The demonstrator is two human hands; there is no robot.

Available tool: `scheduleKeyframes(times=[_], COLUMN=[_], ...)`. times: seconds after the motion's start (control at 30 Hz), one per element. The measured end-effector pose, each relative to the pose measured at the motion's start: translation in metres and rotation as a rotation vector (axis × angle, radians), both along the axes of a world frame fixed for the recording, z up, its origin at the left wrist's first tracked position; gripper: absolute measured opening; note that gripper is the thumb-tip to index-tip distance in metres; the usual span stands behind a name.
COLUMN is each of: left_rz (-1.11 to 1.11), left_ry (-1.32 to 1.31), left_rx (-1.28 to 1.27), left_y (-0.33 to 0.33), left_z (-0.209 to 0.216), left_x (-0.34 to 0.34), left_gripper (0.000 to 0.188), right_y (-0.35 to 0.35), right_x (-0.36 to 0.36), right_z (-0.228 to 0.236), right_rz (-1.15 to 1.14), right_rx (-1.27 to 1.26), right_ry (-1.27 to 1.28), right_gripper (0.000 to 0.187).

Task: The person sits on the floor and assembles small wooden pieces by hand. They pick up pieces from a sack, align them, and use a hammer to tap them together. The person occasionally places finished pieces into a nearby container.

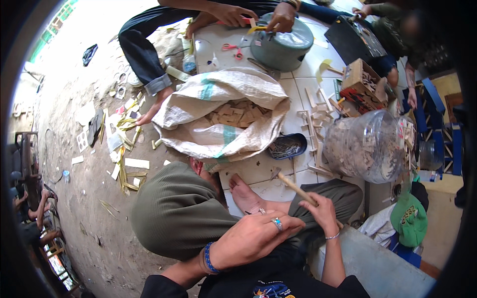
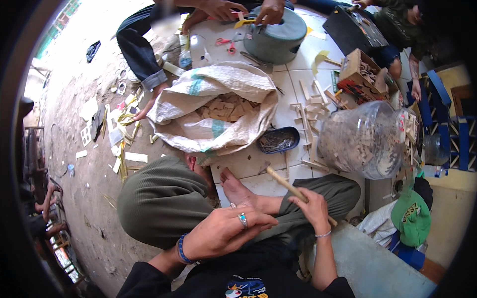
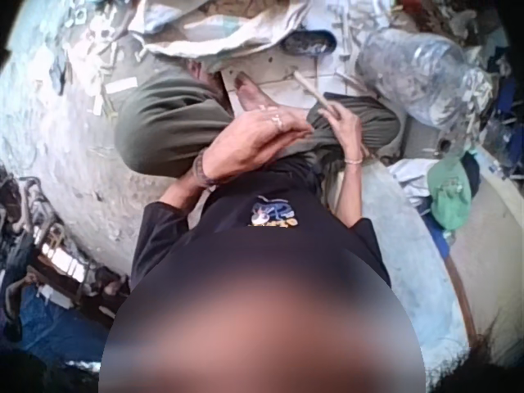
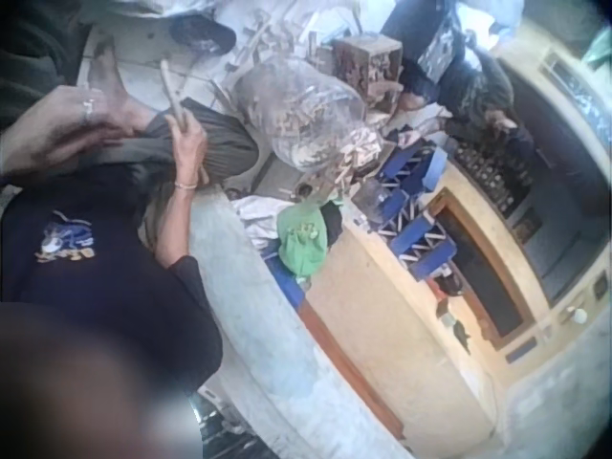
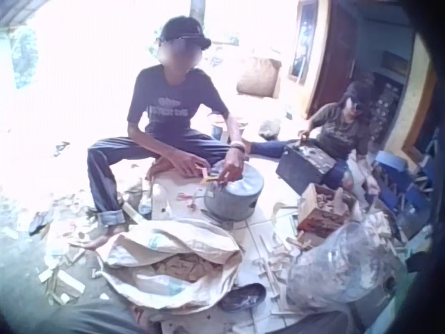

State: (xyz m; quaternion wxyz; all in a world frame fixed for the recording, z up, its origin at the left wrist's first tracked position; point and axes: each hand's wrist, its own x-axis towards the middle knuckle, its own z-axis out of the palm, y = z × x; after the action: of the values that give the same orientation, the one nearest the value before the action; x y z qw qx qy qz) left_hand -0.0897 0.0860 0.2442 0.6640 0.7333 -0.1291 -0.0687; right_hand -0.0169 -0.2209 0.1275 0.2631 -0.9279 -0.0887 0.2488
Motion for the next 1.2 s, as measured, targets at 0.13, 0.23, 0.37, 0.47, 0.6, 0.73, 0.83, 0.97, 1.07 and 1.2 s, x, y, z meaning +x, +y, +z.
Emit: scheduleKeyframes(times=[0.13,0.23,0.37,0.47,0.6,0.73,0.83,0.97,1.07,1.2], left_rz=[0.076,0.171,0.06,0.047,0.03,-0.033,-0.071,-0.138,-0.11,-0.007], left_ry=[-0.019,-0.051,0.119,-0.016,-0.15,-0.139,-0.163,-0.058,0.006,-0.01], left_rx=[0.085,0.075,0.006,-0.002,0.037,0.036,0.122,0.272,0.228,0.196], left_y=[0.005,0.006,0.005,0.001,0.0,-0.002,-0.001,0.002,0.001,0.003], left_z=[-0.006,-0.007,-0.007,-0.009,-0.016,-0.019,-0.021,-0.023,-0.023,-0.024], left_x=[-0.005,-0.006,-0.009,-0.01,-0.012,-0.016,-0.019,-0.023,-0.025,-0.024], left_gripper=[0.05,0.044,0.039,0.031,0.028,0.026,0.029,0.03,0.037,0.043], right_y=[0.004,-0.014,-0.056,-0.073,-0.044,0.064,0.174,0.281,0.299,0.28], right_x=[-0.046,-0.086,-0.131,-0.136,-0.069,0.047,0.116,0.18,0.199,0.192], right_z=[0.011,0.024,0.035,0.034,0.048,0.046,-0.008,-0.107,-0.157,-0.15], right_rz=[-0.035,-0.237,-0.399,-0.016,0.01,0.041,0.212,0.5,0.589,0.548], right_rx=[-0.148,-0.191,-0.302,-0.555,-0.643,0.003,0.426,0.104,-0.124,-0.043], right_ry=[0.015,-0.002,0.069,0.042,0.15,-0.193,-0.28,-0.435,-0.518,-0.527], right_gripper=[0.038,0.037,0.033,0.036,0.043,0.027,0.02,0.025,0.029,0.029])
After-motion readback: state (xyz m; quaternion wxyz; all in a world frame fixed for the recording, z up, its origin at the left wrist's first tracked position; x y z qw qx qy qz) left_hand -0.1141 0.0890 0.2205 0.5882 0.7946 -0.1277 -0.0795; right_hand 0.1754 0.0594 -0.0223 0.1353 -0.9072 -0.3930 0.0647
